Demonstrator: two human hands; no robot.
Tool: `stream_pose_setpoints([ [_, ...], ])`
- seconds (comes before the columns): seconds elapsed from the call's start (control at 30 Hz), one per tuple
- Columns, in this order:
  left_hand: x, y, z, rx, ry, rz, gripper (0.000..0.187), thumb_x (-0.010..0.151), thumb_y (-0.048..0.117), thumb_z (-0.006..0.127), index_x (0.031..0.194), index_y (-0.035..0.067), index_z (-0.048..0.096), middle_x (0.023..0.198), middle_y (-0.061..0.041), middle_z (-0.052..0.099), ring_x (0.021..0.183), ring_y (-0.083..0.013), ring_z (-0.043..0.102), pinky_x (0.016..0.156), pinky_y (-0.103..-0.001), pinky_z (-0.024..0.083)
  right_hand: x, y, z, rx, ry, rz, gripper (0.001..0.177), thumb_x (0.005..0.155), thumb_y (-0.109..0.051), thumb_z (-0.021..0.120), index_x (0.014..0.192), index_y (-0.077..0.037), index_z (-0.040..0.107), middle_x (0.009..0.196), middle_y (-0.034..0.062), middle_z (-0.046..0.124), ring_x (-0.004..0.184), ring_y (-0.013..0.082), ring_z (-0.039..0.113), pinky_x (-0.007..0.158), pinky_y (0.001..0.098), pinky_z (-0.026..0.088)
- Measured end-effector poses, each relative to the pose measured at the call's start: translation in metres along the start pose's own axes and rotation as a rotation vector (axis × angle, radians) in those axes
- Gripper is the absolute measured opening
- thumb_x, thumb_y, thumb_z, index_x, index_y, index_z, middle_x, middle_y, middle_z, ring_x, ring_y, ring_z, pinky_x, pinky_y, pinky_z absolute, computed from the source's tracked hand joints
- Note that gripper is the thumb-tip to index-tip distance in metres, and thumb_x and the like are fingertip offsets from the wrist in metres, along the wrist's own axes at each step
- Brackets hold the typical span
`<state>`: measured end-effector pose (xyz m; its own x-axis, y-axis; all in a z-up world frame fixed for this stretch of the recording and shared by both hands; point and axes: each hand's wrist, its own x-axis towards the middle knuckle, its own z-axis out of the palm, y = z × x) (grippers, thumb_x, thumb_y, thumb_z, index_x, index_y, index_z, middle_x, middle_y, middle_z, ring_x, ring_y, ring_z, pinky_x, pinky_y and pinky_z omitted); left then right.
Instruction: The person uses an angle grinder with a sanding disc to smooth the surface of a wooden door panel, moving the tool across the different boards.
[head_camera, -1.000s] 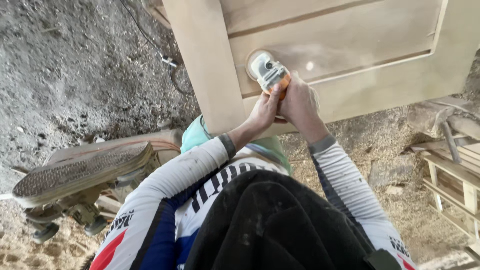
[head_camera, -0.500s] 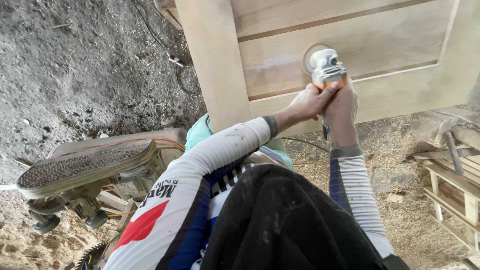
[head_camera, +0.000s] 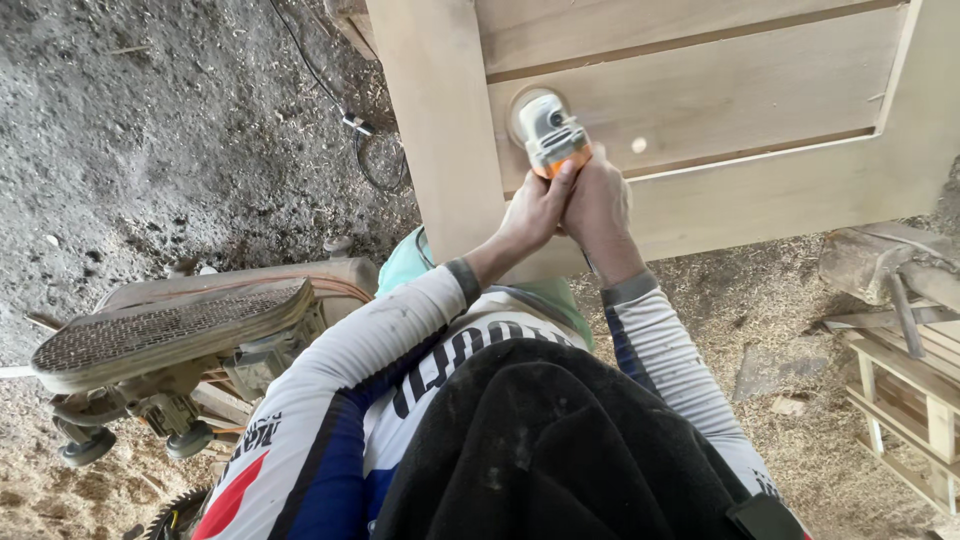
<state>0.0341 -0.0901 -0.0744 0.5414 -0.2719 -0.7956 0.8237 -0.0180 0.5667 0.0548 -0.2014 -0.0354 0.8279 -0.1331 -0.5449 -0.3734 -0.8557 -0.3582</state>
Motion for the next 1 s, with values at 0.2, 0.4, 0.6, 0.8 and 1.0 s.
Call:
stream_pose_setpoints([
  [0.2, -0.002, -0.013, 0.006, -0.212, -0.078, 0.051, 0.082, 0.092, 0.066, 0.048, 0.143, 0.002, 0.042, 0.125, -0.020, 0.065, 0.102, -0.0281, 0.074, 0.066, -0.039, 0.071, -0.002, 0.004, -0.005, -0.064, -0.047, -0.071, 0.036, 0.088, -0.024, 0.076, 0.105, 0.004, 0.060, 0.086, 0.0242, 0.072, 0.083, 0.0420, 0.073, 0.074, 0.0507, 0.058],
  [0.4, -0.001, -0.008, 0.026, 0.061, -0.216, -0.038, 0.081, 0.092, 0.067, 0.047, 0.141, 0.003, 0.045, 0.118, -0.022, 0.071, 0.092, -0.0303, 0.078, 0.061, -0.036, 0.069, -0.018, 0.029, -0.016, -0.035, -0.019, 0.059, 0.036, 0.083, -0.026, 0.082, 0.104, -0.001, 0.067, 0.090, 0.0198, 0.074, 0.080, 0.0362, 0.074, 0.072, 0.0473, 0.058],
  [0.6, -0.014, -0.017, 0.013, 0.061, -0.222, -0.046, 0.079, 0.092, 0.063, 0.055, 0.141, 0.001, 0.046, 0.118, -0.023, 0.072, 0.095, -0.0304, 0.079, 0.064, -0.037, 0.070, -0.032, 0.028, -0.002, 0.037, -0.002, -0.007, 0.037, 0.081, -0.025, 0.084, 0.103, 0.000, 0.067, 0.091, 0.0178, 0.074, 0.081, 0.0333, 0.075, 0.073, 0.0446, 0.060],
  [0.8, -0.021, -0.040, 0.003, -0.092, -0.225, -0.073, 0.080, 0.093, 0.060, 0.052, 0.147, 0.004, 0.035, 0.126, -0.022, 0.064, 0.099, -0.0316, 0.077, 0.067, -0.040, 0.071, -0.036, 0.010, -0.004, 0.009, -0.042, -0.123, 0.036, 0.083, -0.024, 0.081, 0.105, 0.000, 0.065, 0.088, 0.0189, 0.073, 0.079, 0.0364, 0.074, 0.072, 0.0467, 0.059],
  [1.0, -0.014, -0.058, 0.025, -0.208, -0.280, -0.137, 0.076, 0.095, 0.057, 0.053, 0.148, 0.006, 0.033, 0.123, -0.024, 0.066, 0.090, -0.0328, 0.077, 0.068, -0.040, 0.070, -0.043, 0.021, -0.022, 0.015, -0.019, -0.149, 0.035, 0.085, -0.022, 0.078, 0.110, -0.001, 0.066, 0.089, 0.0196, 0.073, 0.080, 0.0383, 0.073, 0.072, 0.0474, 0.058],
])
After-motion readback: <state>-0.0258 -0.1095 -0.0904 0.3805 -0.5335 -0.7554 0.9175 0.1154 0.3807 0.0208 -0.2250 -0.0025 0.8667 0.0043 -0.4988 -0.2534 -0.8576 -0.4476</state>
